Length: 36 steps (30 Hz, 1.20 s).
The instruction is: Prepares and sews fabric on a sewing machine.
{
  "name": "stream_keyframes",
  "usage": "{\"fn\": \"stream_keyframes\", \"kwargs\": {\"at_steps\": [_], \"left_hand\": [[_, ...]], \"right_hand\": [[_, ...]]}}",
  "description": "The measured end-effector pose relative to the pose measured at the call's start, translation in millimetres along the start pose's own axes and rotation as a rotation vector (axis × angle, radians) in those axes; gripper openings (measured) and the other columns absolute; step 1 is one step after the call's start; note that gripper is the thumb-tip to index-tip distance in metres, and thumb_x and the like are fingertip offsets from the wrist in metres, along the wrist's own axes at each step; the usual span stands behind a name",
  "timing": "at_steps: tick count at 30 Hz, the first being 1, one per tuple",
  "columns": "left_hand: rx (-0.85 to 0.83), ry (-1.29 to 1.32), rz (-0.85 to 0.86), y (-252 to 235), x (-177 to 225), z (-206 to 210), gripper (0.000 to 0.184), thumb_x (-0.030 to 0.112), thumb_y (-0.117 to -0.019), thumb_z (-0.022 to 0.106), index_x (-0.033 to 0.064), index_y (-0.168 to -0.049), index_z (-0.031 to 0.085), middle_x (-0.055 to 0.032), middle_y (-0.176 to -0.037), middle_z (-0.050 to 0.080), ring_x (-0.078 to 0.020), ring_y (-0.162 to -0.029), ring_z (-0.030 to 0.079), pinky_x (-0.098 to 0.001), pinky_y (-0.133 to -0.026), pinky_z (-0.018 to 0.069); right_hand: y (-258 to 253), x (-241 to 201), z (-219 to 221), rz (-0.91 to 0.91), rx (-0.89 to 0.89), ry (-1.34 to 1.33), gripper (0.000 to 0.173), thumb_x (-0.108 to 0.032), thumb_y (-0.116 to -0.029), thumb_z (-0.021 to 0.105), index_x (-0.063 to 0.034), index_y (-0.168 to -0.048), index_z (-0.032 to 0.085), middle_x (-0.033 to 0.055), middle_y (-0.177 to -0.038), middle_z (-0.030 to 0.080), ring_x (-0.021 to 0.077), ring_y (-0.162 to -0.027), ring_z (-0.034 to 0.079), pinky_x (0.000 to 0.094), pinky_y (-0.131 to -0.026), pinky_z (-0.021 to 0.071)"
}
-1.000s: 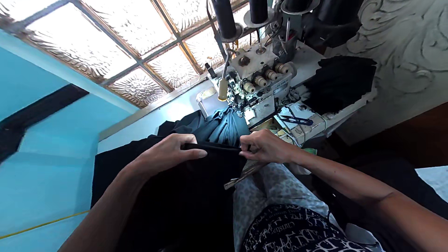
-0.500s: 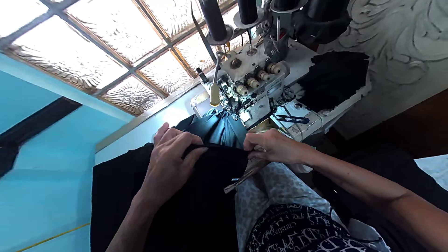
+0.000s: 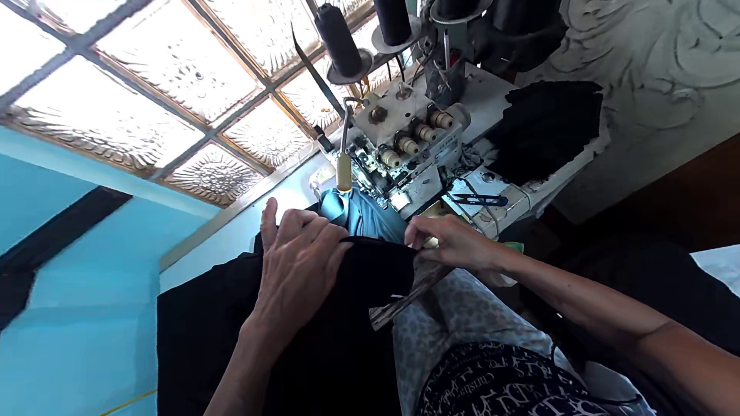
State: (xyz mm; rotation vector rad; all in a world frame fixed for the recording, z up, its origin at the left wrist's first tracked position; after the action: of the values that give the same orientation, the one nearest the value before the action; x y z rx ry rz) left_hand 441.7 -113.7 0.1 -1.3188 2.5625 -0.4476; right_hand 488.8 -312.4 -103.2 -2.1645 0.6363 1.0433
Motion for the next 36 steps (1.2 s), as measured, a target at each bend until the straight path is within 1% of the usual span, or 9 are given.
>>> {"fn": "stream_keyframes", "kwargs": {"at_steps": [5, 8, 12, 15, 17, 21, 26, 30, 36], "left_hand": [[0.055, 0.025, -0.039, -3.1, -9.3, 0.3, 0.032, 0.023, -0.1012, 0.052, 0.0018, -0.093, 0.074, -0.0133, -0.084, 0.065, -0.0398, -0.101, 0.061, -0.0698, -0.111, 0.0228], [0.087, 0.061, -0.066, -3.7, -10.0, 2.0, 0.03, 0.023, -0.1007, 0.054, 0.0019, -0.093, 0.074, -0.0123, -0.084, 0.064, -0.0374, -0.1, 0.06, -0.0684, -0.111, 0.0227], [0.141, 0.133, -0.096, -5.0, 9.3, 5.6, 0.028, 0.022, -0.0987, 0.057, 0.0022, -0.088, 0.074, -0.0094, -0.083, 0.066, -0.0331, -0.104, 0.06, -0.0644, -0.115, 0.02], [0.155, 0.228, -0.124, -1.1, 45.5, 20.5, 0.022, 0.021, -0.0955, 0.063, 0.0057, -0.083, 0.074, -0.0069, -0.081, 0.068, -0.0297, -0.108, 0.062, -0.0622, -0.119, 0.0185], [0.169, 0.292, -0.166, 2.9, 72.4, 40.2, 0.02, 0.019, -0.093, 0.064, 0.0071, -0.081, 0.074, -0.0055, -0.078, 0.07, -0.0258, -0.1, 0.066, -0.0576, -0.118, 0.0244], [0.26, 0.429, -0.306, 12.4, 95.4, 70.1, 0.015, 0.016, -0.0871, 0.068, 0.0058, -0.078, 0.075, -0.0029, -0.073, 0.07, -0.0177, -0.085, 0.068, -0.0464, -0.111, 0.0348], [0.276, 0.477, -0.454, 18.9, 90.7, 84.6, 0.016, 0.015, -0.0863, 0.067, 0.004, -0.082, 0.077, -0.0025, -0.076, 0.071, -0.0145, -0.083, 0.067, -0.0489, -0.108, 0.0379], [0.254, 0.43, -0.499, 13.6, 72.7, 92.9, 0.018, 0.015, -0.0887, 0.065, 0.003, -0.087, 0.078, -0.0057, -0.079, 0.072, -0.0179, -0.082, 0.065, -0.0477, -0.096, 0.0413], [0.27, 0.29, -0.511, -0.2, 44.1, 106.8, 0.019, 0.015, -0.091, 0.065, 0.0028, -0.089, 0.08, -0.0122, -0.084, 0.074, -0.0272, -0.087, 0.067, -0.0509, -0.094, 0.0439]], "right_hand": [[-22.2, 17.7, 2.4, -0.08, 0.142, 0.072, 0.026, 0.006, -0.0798, 0.076, -0.0011, -0.104, 0.07, 0.009, -0.09, 0.073, 0.0246, -0.09, 0.069, 0.0484, -0.094, 0.0509], [-32.7, 24.5, 4.0, -0.138, 0.265, 0.169, 0.022, 0.004, -0.0814, 0.073, -0.004, -0.102, 0.072, 0.0064, -0.091, 0.074, 0.0242, -0.092, 0.068, 0.0494, -0.102, 0.0464], [-39.3, 35.9, 14.9, -0.269, 0.497, 0.244, 0.016, 0.003, -0.0827, 0.07, -0.0056, -0.094, 0.078, 0.0075, -0.086, 0.074, 0.026, -0.085, 0.067, 0.0508, -0.103, 0.0433], [-31.2, 41.4, 28.1, -0.326, 0.672, 0.273, 0.011, -0.002, -0.0876, 0.07, -0.0067, -0.091, 0.079, 0.0086, -0.089, 0.075, 0.0293, -0.096, 0.069, 0.0504, -0.101, 0.0468], [-25.4, 47.3, 34.0, -0.308, 0.757, 0.22, 0.01, -0.002, -0.088, 0.069, -0.0058, -0.089, 0.079, 0.011, -0.096, 0.075, 0.0317, -0.106, 0.067, 0.0473, -0.1, 0.0481], [-17.4, 54.6, 36.6, -0.239, 0.786, 0.14, 0.007, 0.002, -0.083, 0.071, -0.0029, -0.084, 0.076, 0.0179, -0.103, 0.07, 0.0358, -0.114, 0.062, 0.0462, -0.102, 0.0472], [-16.1, 58.1, 36.8, -0.213, 0.8, 0.128, 0.007, 0.0, -0.0814, 0.074, -0.005, -0.084, 0.077, 0.0158, -0.098, 0.07, 0.0362, -0.114, 0.061, 0.0459, -0.102, 0.0474], [-15.5, 59.2, 36.9, -0.2, 0.791, 0.105, 0.007, -0.002, -0.0815, 0.075, -0.0067, -0.084, 0.079, 0.0136, -0.094, 0.07, 0.0353, -0.115, 0.06, 0.0461, -0.103, 0.0457], [-17.3, 58.3, 36.7, -0.201, 0.782, 0.149, 0.009, -0.001, -0.0801, 0.075, -0.0083, -0.085, 0.079, 0.012, -0.093, 0.07, 0.0363, -0.115, 0.061, 0.049, -0.103, 0.0462]]}}
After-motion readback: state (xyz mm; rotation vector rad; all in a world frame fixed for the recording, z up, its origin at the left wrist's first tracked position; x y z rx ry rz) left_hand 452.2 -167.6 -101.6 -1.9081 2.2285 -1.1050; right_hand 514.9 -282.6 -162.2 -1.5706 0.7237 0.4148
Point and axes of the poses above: each hand's wrist, its own y-axis away from the middle knuckle, its own z-axis out of the palm, x = y × z, the point moved 5 cm from there along -y, towards the middle knuckle
